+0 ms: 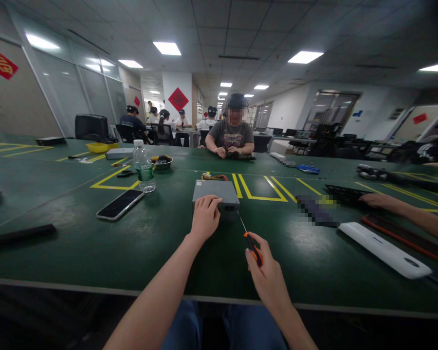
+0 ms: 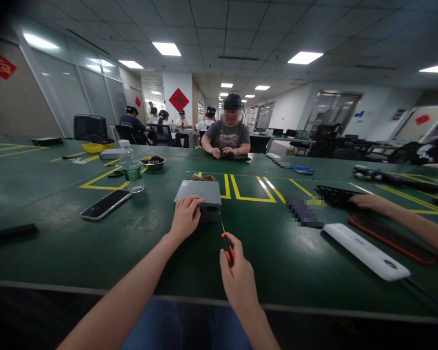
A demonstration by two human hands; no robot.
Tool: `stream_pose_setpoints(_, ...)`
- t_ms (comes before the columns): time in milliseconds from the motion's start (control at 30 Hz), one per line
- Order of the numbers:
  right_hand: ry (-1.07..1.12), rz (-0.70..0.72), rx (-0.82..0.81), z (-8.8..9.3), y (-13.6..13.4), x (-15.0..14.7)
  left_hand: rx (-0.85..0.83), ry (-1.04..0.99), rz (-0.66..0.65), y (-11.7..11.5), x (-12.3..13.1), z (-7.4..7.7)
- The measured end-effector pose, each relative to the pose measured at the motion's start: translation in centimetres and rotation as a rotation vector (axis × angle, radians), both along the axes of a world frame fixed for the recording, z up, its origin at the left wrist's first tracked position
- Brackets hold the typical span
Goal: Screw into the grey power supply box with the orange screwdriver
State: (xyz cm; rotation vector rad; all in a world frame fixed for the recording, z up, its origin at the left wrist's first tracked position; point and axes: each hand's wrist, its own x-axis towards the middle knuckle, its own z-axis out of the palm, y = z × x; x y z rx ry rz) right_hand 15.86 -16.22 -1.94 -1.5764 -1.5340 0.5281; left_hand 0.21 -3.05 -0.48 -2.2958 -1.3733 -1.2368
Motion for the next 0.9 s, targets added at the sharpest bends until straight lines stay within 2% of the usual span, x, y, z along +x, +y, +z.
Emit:
stream_pose_setpoints(267, 0.045, 0.004, 0.045, 0.4, 0.8, -0.1, 0.005, -0.007, -0.004, 0.0, 0.0, 0.0)
stream_pose_setpoints(667, -0.035, -0.022, 0.025, 0.1, 1.0, 0.1, 0.010, -0.002, -0.016, -0.2, 0.0, 0.1)
stream_pose_setpoints(800, -0.116, -0.113, 0.208, -0.3, 1.2, 0.2, 0.012, -0.003, -0.023, -0.1, 0.0, 0.1)
stream_pose_setpoints(900, -0.269, -0.156, 0.371, -0.6, 1.3, 0.1, 0.007, 0.003, -0.021, -0.1, 0.0, 0.1)
